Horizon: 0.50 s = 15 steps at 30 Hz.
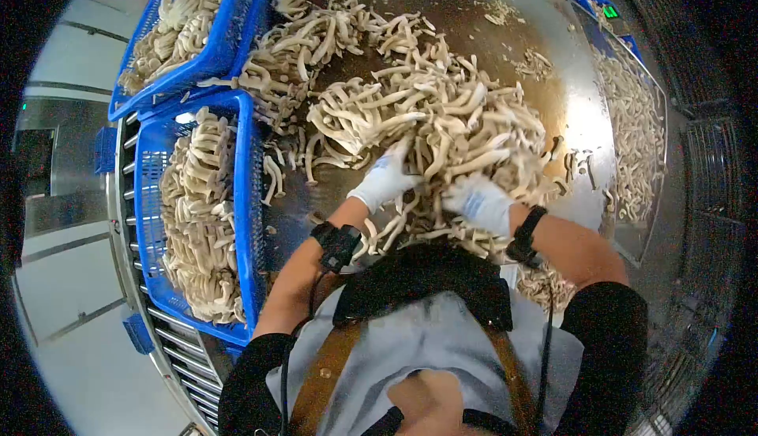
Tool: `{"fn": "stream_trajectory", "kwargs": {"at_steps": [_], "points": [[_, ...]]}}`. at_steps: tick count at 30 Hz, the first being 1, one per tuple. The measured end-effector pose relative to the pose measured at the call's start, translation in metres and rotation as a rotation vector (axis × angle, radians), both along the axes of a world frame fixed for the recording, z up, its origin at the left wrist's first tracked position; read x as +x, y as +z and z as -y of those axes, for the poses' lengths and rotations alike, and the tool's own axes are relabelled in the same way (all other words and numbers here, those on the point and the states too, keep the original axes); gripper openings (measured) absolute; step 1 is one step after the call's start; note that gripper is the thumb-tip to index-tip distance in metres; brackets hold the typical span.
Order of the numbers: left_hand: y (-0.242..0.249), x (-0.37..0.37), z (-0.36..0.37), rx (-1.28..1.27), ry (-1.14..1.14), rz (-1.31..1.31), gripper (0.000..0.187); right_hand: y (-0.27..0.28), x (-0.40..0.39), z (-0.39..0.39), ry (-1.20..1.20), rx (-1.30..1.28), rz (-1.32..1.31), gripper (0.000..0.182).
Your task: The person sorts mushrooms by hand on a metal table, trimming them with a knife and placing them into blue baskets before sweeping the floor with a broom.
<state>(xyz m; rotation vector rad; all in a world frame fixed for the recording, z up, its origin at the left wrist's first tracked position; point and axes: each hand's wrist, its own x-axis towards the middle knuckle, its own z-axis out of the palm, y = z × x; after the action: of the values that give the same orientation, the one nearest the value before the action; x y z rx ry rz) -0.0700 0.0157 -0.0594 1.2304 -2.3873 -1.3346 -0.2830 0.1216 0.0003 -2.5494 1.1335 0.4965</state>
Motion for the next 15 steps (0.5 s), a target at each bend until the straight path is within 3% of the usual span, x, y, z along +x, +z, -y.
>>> {"fn": "stream_trajectory", "kwargs": {"at_steps": [1,2,4,5,8,10,12,14,15], "points": [[0.012,0.007,-0.002,0.139,0.049,0.060,0.090,-0.001,-0.014,0.003,-0.038,0.000,-0.040,0.035],[-0.021,0.006,-0.007,0.044,0.116,0.087,0.083,-0.004,-0.027,0.008,-0.073,-0.004,-0.081,0.036],[-0.022,0.001,-0.014,0.235,0.324,-0.152,0.076,-0.010,-0.057,0.010,-0.027,-0.224,-0.269,0.035],[-0.028,-0.003,-0.016,0.172,0.335,-0.174,0.071,0.006,-0.052,0.022,-0.157,0.012,-0.397,0.033],[-0.020,-0.011,-0.021,0.245,0.494,-0.241,0.068,0.017,-0.053,0.018,-0.403,-0.032,-0.321,0.035],[-0.036,-0.013,-0.028,0.220,0.650,-0.394,0.067,0.028,-0.029,0.028,-0.650,-0.164,0.076,0.045],[-0.041,-0.013,-0.031,0.222,0.760,-0.439,0.067,0.003,-0.006,0.041,-0.649,-0.257,0.196,0.044],[0.003,-0.015,-0.036,0.356,0.801,-0.435,0.064,-0.041,-0.003,0.051,-0.583,-0.268,-0.171,0.042],[0.005,-0.007,-0.038,0.366,0.701,-0.332,0.063,-0.052,-0.008,0.057,-0.694,-0.228,-0.081,0.043]]}}
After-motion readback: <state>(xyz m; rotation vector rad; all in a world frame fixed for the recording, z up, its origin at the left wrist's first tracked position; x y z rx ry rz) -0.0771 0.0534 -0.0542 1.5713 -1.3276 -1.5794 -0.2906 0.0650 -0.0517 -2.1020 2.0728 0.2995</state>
